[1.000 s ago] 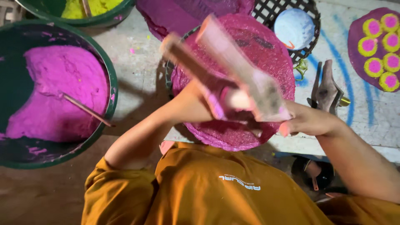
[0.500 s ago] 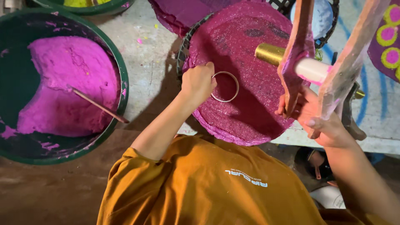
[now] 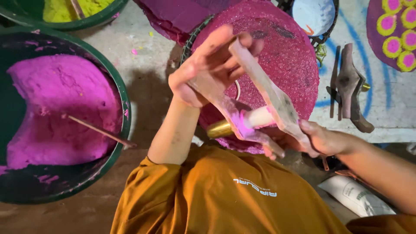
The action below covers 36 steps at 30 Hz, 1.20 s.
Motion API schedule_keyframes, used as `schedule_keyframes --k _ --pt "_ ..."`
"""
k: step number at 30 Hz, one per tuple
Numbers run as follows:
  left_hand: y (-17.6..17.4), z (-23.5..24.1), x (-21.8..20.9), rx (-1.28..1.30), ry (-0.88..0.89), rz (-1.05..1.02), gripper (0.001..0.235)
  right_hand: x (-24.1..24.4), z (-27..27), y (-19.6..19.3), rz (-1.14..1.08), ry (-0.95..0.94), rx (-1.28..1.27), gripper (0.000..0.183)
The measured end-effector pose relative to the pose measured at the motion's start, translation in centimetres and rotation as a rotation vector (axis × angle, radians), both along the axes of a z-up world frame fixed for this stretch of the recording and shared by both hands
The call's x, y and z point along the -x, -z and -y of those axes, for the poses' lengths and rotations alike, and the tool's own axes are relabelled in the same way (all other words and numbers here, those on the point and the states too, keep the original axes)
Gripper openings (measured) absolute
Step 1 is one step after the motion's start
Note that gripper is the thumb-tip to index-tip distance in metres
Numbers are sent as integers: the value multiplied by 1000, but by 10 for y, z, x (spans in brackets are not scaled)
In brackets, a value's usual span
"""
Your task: The person uses a wooden press tool to form small pink and yellow shapes from paste, placing them onto a round purple mat. The person repeatedly fills the tool with pink paste from a green bucket and presses it onto the mat to create textured circular items.
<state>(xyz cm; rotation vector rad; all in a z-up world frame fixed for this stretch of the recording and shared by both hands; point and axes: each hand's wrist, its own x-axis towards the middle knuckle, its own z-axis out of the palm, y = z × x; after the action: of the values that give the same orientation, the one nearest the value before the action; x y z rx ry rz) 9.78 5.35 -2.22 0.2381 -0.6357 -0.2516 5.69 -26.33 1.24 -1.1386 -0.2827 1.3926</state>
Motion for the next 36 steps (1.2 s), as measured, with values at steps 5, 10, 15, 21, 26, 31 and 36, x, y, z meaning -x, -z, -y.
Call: schedule_keyframes --k 5,10,15,21,26,31,36 --pt "5 12 -25 -6 -201 106 42 -45 29 -21 117 -62 241 91" --pt "19 14 -53 71 -238 -31 43 -83 33 -30 159 -93 481 88" --pt "51 22 -60 363 -162 -160 41 -88 5 -24 278 -58 820 86" --pt "79 6 -66 452 -209 -128 24 -78 -29 -19 423 -127 696 81" --pt "85 -9 -63 424 -198 -123 20 -71 -46 -15 481 -169 639 80" --pt "97 17 -64 419 -194 -195 17 -67 -42 -21 383 -56 750 78" --pt "96 32 -93 427 -184 -71 20 -68 -35 -24 620 -59 976 86"
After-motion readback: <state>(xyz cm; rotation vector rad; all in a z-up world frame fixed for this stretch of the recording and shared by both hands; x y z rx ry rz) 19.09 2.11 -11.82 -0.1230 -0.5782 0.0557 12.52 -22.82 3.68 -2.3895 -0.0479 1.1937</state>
